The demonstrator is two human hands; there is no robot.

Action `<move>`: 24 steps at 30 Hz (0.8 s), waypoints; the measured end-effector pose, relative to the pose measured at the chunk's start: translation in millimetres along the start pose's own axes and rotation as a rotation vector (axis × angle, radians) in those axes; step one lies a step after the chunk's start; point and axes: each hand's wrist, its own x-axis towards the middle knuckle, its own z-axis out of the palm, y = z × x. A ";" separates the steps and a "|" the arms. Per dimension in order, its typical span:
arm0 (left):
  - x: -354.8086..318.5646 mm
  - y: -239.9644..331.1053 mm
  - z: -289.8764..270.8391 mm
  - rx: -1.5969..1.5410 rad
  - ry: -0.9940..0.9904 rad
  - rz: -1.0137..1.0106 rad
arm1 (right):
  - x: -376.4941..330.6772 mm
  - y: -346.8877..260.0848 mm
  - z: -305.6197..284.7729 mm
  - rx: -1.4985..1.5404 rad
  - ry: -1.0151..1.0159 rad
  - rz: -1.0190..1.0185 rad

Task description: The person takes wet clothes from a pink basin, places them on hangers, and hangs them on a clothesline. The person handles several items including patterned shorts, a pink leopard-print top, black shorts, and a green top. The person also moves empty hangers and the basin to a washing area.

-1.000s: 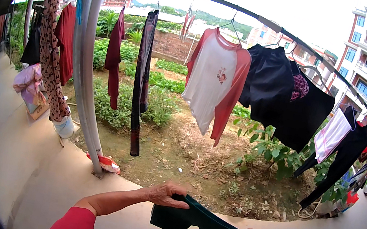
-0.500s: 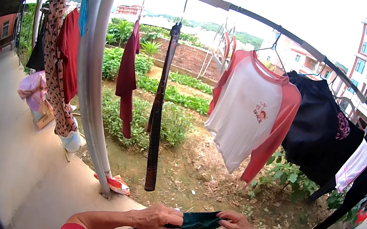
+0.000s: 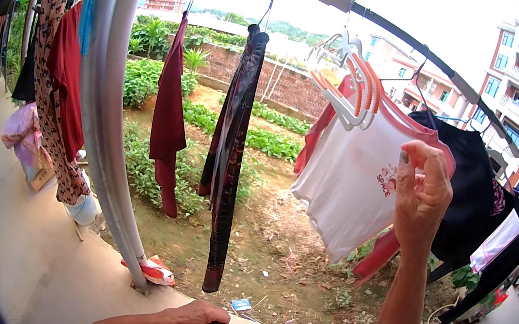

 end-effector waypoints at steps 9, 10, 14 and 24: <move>3.8 -11.5 6.0 -0.097 0.079 0.011 | 84.2 20.5 51.5 -0.271 -0.204 0.055; 4.8 -11.0 7.5 -0.117 0.071 0.008 | 86.0 23.0 54.5 -0.254 -0.220 0.099; 6.6 -9.4 9.2 -0.149 0.064 0.000 | 90.9 32.8 59.4 -0.078 -0.238 0.206; 3.1 -15.3 8.2 -0.186 0.009 0.022 | 93.7 87.0 70.8 -0.180 -0.227 0.255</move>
